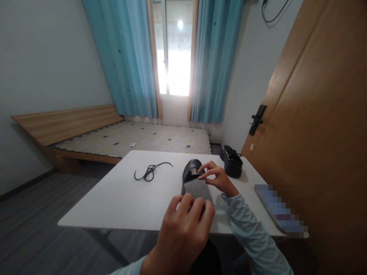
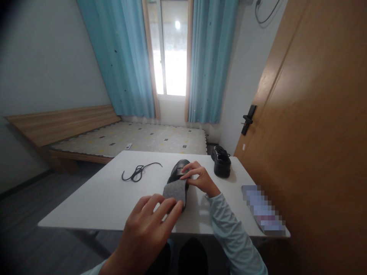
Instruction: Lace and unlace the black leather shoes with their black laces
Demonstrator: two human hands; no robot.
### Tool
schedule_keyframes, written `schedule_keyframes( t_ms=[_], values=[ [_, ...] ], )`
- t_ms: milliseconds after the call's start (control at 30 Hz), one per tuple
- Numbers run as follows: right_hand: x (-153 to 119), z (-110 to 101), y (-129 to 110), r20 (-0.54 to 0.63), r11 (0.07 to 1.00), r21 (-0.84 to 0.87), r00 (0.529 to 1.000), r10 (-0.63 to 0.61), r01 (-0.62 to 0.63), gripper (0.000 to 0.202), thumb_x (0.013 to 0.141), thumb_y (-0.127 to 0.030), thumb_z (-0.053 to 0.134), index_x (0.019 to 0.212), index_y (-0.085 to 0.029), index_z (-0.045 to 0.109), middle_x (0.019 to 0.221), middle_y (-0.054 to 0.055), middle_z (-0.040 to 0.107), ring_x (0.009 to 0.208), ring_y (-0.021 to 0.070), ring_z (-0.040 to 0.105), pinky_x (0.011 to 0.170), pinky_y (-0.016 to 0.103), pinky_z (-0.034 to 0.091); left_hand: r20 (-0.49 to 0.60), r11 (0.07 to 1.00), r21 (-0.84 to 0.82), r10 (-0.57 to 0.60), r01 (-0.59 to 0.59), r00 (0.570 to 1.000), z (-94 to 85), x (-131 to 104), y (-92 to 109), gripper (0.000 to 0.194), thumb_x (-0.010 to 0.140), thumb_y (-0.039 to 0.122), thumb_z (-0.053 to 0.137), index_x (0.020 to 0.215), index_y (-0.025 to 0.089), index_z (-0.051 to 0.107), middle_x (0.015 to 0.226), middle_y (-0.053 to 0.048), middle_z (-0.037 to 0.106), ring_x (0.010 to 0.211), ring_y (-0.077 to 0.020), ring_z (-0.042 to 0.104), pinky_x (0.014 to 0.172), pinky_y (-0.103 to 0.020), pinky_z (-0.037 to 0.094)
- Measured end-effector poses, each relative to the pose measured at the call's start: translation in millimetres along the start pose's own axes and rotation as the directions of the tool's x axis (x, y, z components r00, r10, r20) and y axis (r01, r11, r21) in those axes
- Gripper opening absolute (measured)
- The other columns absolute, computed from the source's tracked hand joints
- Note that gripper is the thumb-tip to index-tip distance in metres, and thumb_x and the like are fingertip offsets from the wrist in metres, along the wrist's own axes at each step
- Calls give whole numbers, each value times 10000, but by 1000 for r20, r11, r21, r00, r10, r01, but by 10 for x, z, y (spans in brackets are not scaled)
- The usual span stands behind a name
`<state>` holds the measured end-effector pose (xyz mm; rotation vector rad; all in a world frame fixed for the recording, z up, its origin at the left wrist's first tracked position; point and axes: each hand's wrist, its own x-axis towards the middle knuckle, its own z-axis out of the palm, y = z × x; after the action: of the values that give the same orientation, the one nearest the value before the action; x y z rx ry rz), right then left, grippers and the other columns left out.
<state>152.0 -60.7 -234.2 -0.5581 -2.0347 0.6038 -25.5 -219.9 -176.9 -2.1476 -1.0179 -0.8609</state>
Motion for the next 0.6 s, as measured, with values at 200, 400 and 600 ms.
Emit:
schedule_keyframes(
  t_ms=[200, 400, 600],
  values=[
    [16, -31, -137, -53, 998, 57, 999, -5, 8, 95, 750, -275, 714, 832, -246, 754, 836, 50, 658, 707, 138, 574, 597, 272, 473, -66, 996, -87, -41, 35, 997, -93, -128, 6, 175, 872, 146, 499, 913, 184, 665, 791, -47, 637, 770, -186, 533, 669, -323, 376],
    [-2, -23, -170, -188, 996, 73, 982, -31, 45, 108, 749, -214, 710, 839, -256, 752, 804, 26, 651, 545, 79, 517, 407, 199, 382, -102, 983, -157, -115, 98, 988, -9, -274, -26, 199, 863, 122, 514, 915, 211, 683, 847, -33, 665, 815, -188, 521, 714, -333, 379],
    [8, 22, -268, -283, 994, 45, 956, -79, 96, 116, 764, -185, 685, 824, -255, 754, 776, 42, 668, 575, 117, 592, 406, 213, 463, -160, 955, -248, -209, 166, 965, 1, -425, -87, 211, 845, 132, 547, 939, 250, 694, 928, -48, 667, 910, -199, 529, 765, -336, 453]
  ],
)
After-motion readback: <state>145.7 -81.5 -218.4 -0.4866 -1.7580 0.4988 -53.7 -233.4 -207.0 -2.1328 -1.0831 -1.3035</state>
